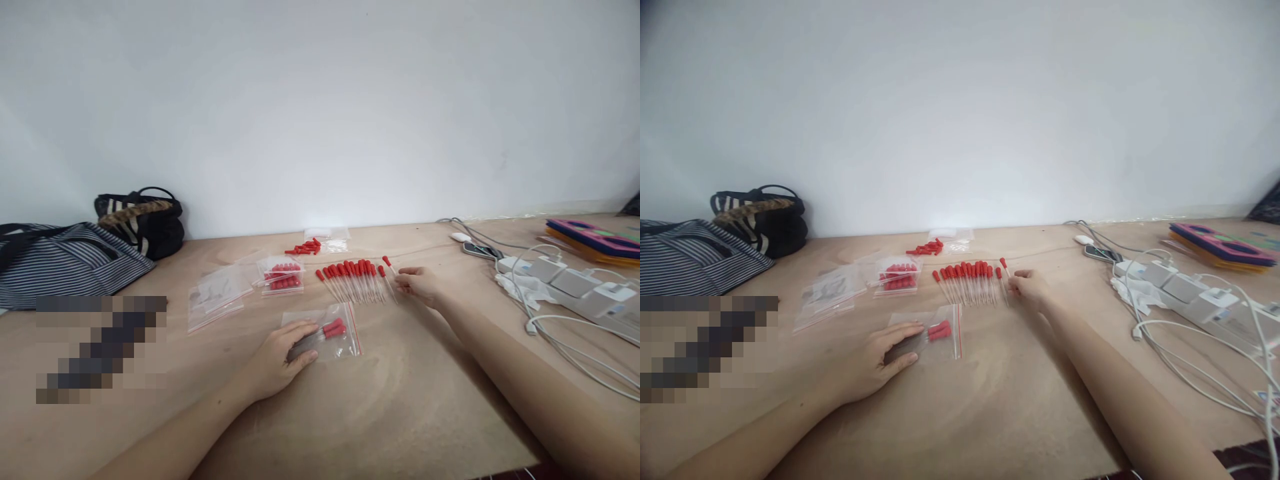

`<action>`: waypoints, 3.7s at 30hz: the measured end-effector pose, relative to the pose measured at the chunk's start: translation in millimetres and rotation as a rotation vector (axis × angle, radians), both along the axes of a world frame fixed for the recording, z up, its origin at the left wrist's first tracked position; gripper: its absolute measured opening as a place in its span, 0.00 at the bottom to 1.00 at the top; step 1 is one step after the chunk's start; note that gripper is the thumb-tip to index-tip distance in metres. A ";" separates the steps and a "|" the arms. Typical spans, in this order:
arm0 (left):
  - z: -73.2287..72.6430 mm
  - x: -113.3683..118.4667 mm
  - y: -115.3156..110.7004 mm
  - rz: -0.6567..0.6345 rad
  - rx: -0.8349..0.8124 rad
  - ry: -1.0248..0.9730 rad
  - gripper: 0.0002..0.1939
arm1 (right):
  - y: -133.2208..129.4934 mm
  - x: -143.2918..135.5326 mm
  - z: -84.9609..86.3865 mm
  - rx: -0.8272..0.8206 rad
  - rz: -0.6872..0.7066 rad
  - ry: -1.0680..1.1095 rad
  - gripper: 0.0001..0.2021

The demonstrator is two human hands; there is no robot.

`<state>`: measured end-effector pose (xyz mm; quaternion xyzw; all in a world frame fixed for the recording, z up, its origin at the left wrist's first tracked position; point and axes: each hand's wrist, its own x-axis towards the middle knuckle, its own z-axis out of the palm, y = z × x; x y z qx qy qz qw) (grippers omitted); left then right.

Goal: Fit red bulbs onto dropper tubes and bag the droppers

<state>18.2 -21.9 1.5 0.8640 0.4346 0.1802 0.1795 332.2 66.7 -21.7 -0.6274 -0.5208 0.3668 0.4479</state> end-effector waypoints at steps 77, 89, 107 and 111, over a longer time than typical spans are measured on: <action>-0.4 -0.6 0.2 -0.019 0.000 -0.025 0.19 | -66.0 -77.2 0.3 -0.161 0.679 0.211 0.16; -7.1 -2.4 2.8 -0.011 0.030 -0.025 0.20 | -68.2 -94.1 -1.1 0.213 0.484 -0.104 0.06; -4.0 -2.8 1.1 -0.004 0.020 0.086 0.21 | -5.1 -1.2 2.1 -0.027 -0.093 -0.645 0.18; -2.6 -2.2 0.4 -0.012 0.017 0.089 0.20 | -14.9 3.0 15.3 -0.007 -0.010 -0.592 0.30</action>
